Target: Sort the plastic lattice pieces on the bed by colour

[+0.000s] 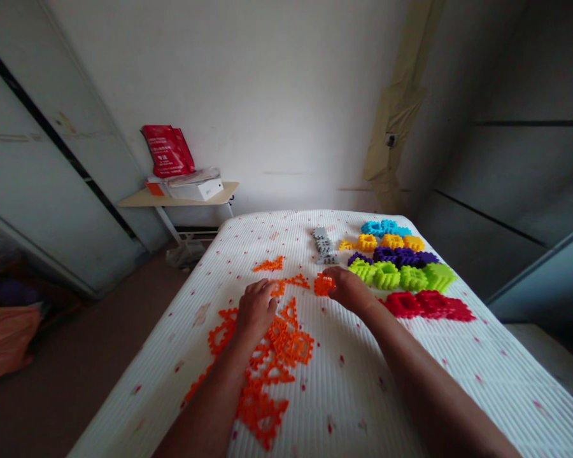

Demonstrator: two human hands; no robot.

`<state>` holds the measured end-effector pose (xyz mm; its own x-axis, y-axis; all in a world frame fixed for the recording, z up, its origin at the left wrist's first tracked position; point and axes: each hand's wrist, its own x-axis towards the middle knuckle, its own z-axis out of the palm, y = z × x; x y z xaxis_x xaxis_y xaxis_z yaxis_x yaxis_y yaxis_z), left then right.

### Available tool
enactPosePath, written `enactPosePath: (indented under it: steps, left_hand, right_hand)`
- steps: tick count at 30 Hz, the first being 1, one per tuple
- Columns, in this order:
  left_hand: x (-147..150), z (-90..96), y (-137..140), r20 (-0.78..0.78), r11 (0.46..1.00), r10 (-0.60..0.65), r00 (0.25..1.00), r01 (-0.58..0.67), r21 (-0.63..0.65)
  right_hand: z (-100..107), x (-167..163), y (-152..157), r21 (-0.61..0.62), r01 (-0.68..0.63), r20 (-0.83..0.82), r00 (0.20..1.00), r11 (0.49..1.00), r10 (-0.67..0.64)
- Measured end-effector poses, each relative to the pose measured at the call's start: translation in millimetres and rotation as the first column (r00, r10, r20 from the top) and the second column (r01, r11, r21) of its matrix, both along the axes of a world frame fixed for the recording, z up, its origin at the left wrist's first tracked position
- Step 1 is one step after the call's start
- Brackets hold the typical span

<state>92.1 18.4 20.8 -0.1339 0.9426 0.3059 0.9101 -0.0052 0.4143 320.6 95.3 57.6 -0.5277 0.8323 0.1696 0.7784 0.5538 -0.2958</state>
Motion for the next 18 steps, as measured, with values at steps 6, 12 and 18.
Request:
enactPosePath:
  steps: [6, 12, 18]
  left_hand:
    - [8, 0.0, -4, -0.177, 0.992, 0.019, 0.984, -0.04, -0.119]
    - [11, 0.2, -4, -0.201, 0.987, 0.089, 0.975, -0.114, -0.116]
    - [11, 3.7, -2, -0.203, 0.982, 0.114, 0.972, -0.142, -0.127]
  right_hand:
    - [-12, -1, 5, -0.026, -0.008, 0.027, 1.0, 1.0, 0.008]
    - [-17, -1, 6, -0.054, 0.003, 0.031, 1.0, 0.999, -0.001]
    - [-11, -4, 2, -0.011, -0.012, -0.015, 1.0, 1.0, 0.011]
